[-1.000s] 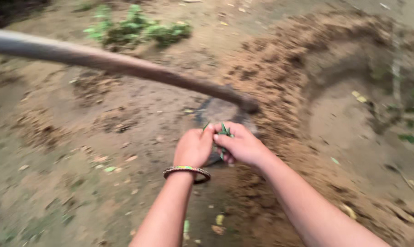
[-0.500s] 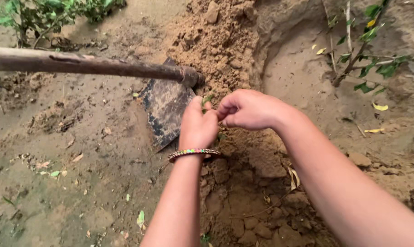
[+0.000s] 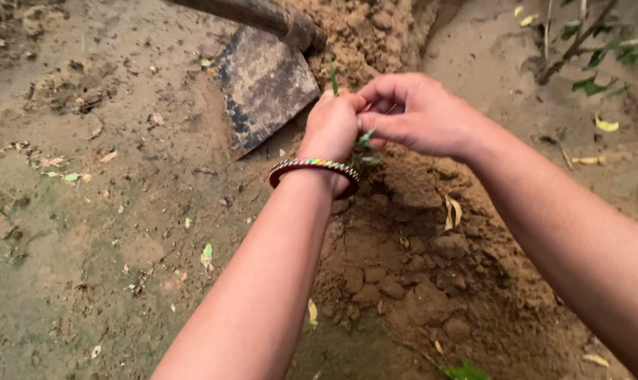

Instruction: The person weeds a garden by pulling weeds from the soil by hand and using a hand tool to loosen the ground.

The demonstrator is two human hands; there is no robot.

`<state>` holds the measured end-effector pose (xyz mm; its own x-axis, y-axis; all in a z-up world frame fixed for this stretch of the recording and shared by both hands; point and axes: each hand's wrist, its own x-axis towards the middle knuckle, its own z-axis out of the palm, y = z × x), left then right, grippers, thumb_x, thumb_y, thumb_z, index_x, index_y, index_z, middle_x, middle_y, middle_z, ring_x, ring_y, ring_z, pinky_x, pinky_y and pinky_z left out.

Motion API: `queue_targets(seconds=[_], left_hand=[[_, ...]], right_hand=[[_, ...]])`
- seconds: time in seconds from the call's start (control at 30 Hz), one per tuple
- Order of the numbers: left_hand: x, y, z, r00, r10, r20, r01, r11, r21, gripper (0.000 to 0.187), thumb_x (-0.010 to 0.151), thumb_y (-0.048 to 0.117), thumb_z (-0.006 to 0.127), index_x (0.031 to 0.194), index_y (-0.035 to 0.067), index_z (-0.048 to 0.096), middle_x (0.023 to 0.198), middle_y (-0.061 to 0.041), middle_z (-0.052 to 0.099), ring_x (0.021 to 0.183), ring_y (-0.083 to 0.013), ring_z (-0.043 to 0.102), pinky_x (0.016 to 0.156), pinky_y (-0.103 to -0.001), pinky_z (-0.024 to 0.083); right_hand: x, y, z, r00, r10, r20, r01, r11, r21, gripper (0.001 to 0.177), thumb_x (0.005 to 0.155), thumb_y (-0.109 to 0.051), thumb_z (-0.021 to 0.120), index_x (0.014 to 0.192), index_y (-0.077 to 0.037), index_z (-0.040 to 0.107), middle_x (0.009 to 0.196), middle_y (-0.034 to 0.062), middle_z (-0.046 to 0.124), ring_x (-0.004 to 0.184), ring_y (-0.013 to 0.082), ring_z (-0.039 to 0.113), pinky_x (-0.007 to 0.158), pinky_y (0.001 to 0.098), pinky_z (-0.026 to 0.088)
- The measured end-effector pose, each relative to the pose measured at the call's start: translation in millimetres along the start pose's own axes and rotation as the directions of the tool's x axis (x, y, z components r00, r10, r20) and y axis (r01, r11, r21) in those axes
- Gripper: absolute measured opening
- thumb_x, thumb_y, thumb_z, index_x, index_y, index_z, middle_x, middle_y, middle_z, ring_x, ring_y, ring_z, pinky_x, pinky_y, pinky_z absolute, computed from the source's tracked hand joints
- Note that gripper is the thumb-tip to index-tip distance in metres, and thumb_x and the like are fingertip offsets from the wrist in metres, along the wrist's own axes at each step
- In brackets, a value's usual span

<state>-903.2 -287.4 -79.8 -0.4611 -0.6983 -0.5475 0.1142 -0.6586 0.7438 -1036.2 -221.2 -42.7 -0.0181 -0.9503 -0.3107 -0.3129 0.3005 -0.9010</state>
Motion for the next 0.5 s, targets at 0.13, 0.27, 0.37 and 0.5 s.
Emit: queue_targets(seconds=[0.13,0.27,0.37,0.5], left_hand=[[-17,16,-11,0.996,0.083,-0.043,-0.082,0.996,0.035,0.011,0.090,0.011,0.056,0.100,0.008,0.056,0.092,-0.007,0.062,0.082,-0.0194,0.061,0.069,-0.039,0.051],[-12,33,-27,0.977,0.184,-0.110,-0.199,0.970,-0.140,0.014,0.086,0.003,0.056,0.100,0.006,0.054,0.095,-0.009,0.064,0.086,-0.0192,0.065,0.076,-0.034,0.053],[-3,63,-35,0.948,0.241,-0.211,-0.273,0.952,-0.141,0.020,0.084,0.002,0.056,0.103,0.008,0.057,0.095,-0.007,0.065,0.084,-0.0186,0.064,0.074,-0.032,0.051],[-17,115,-45,0.952,0.180,-0.248,-0.167,0.983,0.074,0.030,0.080,-0.004,0.057,0.106,0.011,0.057,0.091,-0.005,0.062,0.080,-0.0149,0.061,0.070,-0.030,0.048]], right_hand=[[4,-8,10,0.978,-0.204,0.047,0.202,0.978,0.044,0.028,0.092,-0.012,0.068,0.120,-0.004,0.069,0.097,0.0050,0.072,0.084,0.0107,0.068,0.075,0.0287,0.060],[21,-43,24,0.961,-0.262,-0.083,0.211,0.897,-0.389,0.033,0.088,-0.014,0.069,0.120,-0.015,0.070,0.107,0.0047,0.071,0.100,0.0179,0.069,0.089,0.0362,0.055],[30,-70,44,0.955,-0.215,-0.203,0.097,0.877,-0.472,0.040,0.084,-0.014,0.067,0.124,-0.019,0.069,0.115,0.0056,0.068,0.113,0.0247,0.062,0.100,0.0409,0.049],[51,-120,47,0.933,-0.272,-0.237,0.094,0.816,-0.570,0.039,0.077,-0.014,0.070,0.115,-0.019,0.073,0.126,0.0037,0.065,0.130,0.0326,0.048,0.107,0.0520,0.032]])
